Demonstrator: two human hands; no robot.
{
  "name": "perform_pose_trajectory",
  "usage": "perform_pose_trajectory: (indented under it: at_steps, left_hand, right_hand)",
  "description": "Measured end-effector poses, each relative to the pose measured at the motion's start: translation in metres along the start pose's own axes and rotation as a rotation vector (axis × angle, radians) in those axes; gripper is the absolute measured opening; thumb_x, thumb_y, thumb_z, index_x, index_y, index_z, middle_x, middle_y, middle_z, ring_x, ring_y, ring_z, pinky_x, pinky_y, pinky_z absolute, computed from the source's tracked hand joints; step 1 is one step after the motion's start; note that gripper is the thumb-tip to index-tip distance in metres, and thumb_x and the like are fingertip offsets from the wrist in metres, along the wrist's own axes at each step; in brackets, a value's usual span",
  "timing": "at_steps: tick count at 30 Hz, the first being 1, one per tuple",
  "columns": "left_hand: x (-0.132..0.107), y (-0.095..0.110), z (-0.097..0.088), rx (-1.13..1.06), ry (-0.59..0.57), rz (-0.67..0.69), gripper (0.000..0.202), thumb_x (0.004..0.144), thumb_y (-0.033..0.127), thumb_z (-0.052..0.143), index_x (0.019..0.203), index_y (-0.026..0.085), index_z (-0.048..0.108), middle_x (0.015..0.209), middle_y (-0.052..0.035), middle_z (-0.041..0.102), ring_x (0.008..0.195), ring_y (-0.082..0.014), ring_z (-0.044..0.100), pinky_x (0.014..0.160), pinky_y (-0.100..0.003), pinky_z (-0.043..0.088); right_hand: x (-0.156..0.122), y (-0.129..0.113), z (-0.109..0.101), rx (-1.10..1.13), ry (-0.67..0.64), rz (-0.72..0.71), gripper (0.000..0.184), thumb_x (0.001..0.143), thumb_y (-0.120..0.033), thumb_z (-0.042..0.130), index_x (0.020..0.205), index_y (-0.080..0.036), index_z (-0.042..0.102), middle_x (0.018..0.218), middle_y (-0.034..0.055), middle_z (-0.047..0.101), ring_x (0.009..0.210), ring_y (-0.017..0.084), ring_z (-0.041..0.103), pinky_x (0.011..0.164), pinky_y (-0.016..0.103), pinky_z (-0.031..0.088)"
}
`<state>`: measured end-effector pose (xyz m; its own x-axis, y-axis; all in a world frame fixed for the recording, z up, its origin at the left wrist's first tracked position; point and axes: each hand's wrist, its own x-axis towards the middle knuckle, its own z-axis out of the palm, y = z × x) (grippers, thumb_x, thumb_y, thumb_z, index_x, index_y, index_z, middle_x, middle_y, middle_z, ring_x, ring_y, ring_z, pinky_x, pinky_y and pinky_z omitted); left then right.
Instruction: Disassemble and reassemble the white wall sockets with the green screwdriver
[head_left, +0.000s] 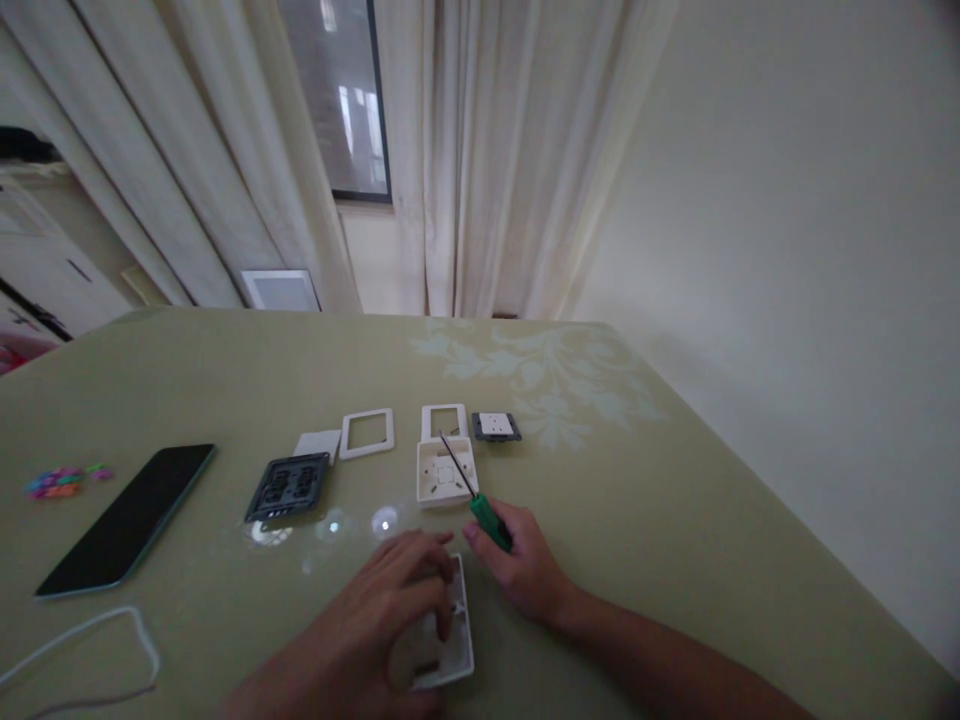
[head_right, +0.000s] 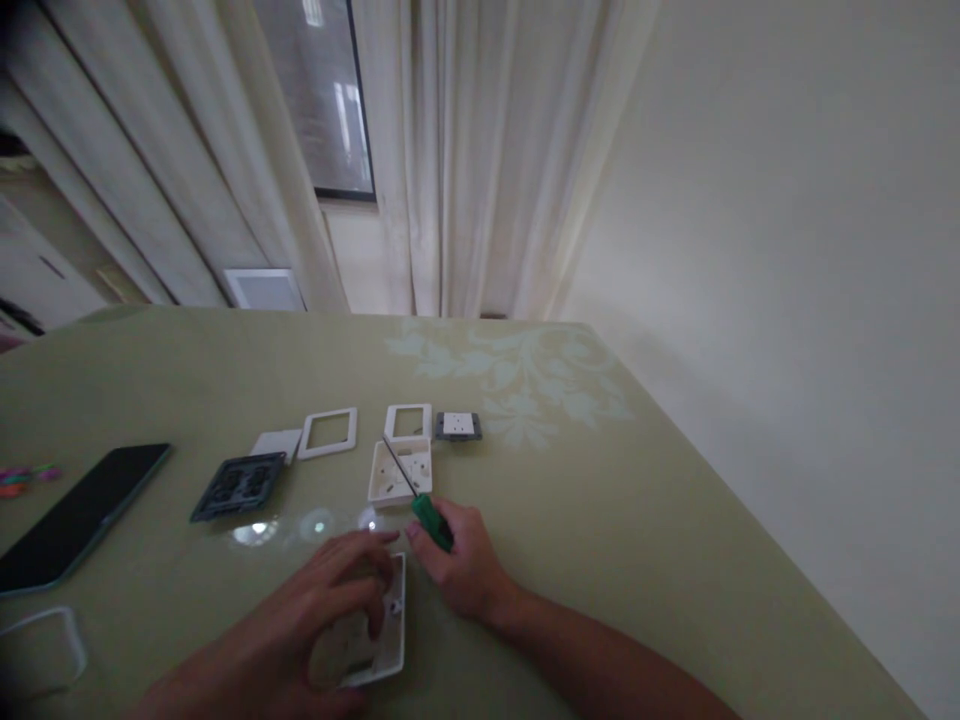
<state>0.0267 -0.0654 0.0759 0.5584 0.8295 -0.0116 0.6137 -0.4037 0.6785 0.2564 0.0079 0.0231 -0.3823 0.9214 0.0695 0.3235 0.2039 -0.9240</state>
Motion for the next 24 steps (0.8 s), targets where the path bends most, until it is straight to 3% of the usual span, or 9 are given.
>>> perform_pose_trajectory:
  at_steps: [2, 4, 7, 9, 13, 19, 24]
  left_hand:
    - [-0.004, -0.011, -0.011, 0.017, 0.122, -0.055, 0.034, 0.082, 0.036, 0.087, 0.113, 0.033, 0.072, 0.15, -0.0041, 0.061, 0.141, -0.0303, 0.058, 0.114, -0.043, 0.054]
    - [-0.006, -0.03, -0.029, 0.107, 0.304, -0.165, 0.03, 0.097, 0.051, 0.071, 0.119, 0.031, 0.07, 0.144, -0.007, 0.065, 0.133, -0.0307, 0.064, 0.112, -0.046, 0.055]
    - [-0.003, -0.062, -0.061, 0.47, 0.508, -0.433, 0.058, 0.099, 0.063, 0.056, 0.135, 0.018, 0.066, 0.142, -0.0204, 0.068, 0.13, -0.0446, 0.064, 0.112, -0.065, 0.049]
    - [0.001, -0.079, -0.078, 0.677, 0.477, -0.604, 0.08, 0.097, 0.064, 0.051, 0.151, 0.007, 0.057, 0.158, -0.0299, 0.056, 0.141, -0.0539, 0.054, 0.114, -0.072, 0.043]
    - [0.01, -0.101, -0.093, 0.679, 0.253, -0.805, 0.107, 0.085, 0.069, 0.06, 0.167, 0.005, 0.04, 0.171, -0.0306, 0.04, 0.149, -0.0577, 0.045, 0.113, -0.07, 0.044]
    - [0.009, -0.124, -0.09, 0.614, 0.224, -0.807, 0.115, 0.077, 0.075, 0.063, 0.169, 0.01, 0.039, 0.174, -0.0295, 0.036, 0.153, -0.0595, 0.039, 0.114, -0.069, 0.042]
    - [-0.001, -0.132, -0.085, 0.611, 0.215, -0.775, 0.106, 0.075, 0.057, 0.066, 0.166, 0.008, 0.041, 0.169, -0.0315, 0.042, 0.143, -0.0555, 0.053, 0.114, -0.062, 0.044]
  right_hand:
    - [0.001, 0.001, 0.0, 0.017, 0.006, -0.001, 0.039, 0.097, -0.056, 0.059, 0.078, -0.021, 0.054, 0.071, -0.0027, 0.048, 0.07, 0.015, 0.044, 0.068, 0.03, 0.036]
    - [0.002, 0.003, 0.0, 0.041, 0.002, -0.007, 0.04, 0.097, -0.056, 0.058, 0.077, -0.022, 0.053, 0.07, -0.003, 0.046, 0.068, 0.015, 0.043, 0.065, 0.029, 0.036]
    - [0.003, 0.004, 0.0, 0.066, 0.002, -0.021, 0.041, 0.097, -0.055, 0.059, 0.074, -0.023, 0.048, 0.068, -0.0039, 0.041, 0.065, 0.014, 0.038, 0.062, 0.029, 0.033]
    - [0.004, 0.005, 0.0, 0.075, 0.006, -0.031, 0.04, 0.096, -0.054, 0.061, 0.074, -0.023, 0.047, 0.069, -0.004, 0.04, 0.066, 0.014, 0.037, 0.062, 0.029, 0.032]
    - [0.005, 0.005, 0.0, 0.09, 0.004, -0.037, 0.04, 0.097, -0.053, 0.06, 0.074, -0.023, 0.047, 0.068, -0.0044, 0.039, 0.065, 0.014, 0.037, 0.061, 0.029, 0.031]
    - [0.005, 0.003, 0.0, 0.105, 0.012, -0.042, 0.039, 0.096, -0.052, 0.061, 0.074, -0.023, 0.048, 0.069, -0.0042, 0.04, 0.067, 0.014, 0.039, 0.063, 0.029, 0.032]
    - [0.005, 0.002, 0.0, 0.124, 0.003, -0.035, 0.039, 0.096, -0.052, 0.061, 0.074, -0.023, 0.049, 0.068, -0.0044, 0.04, 0.065, 0.013, 0.037, 0.062, 0.029, 0.032]
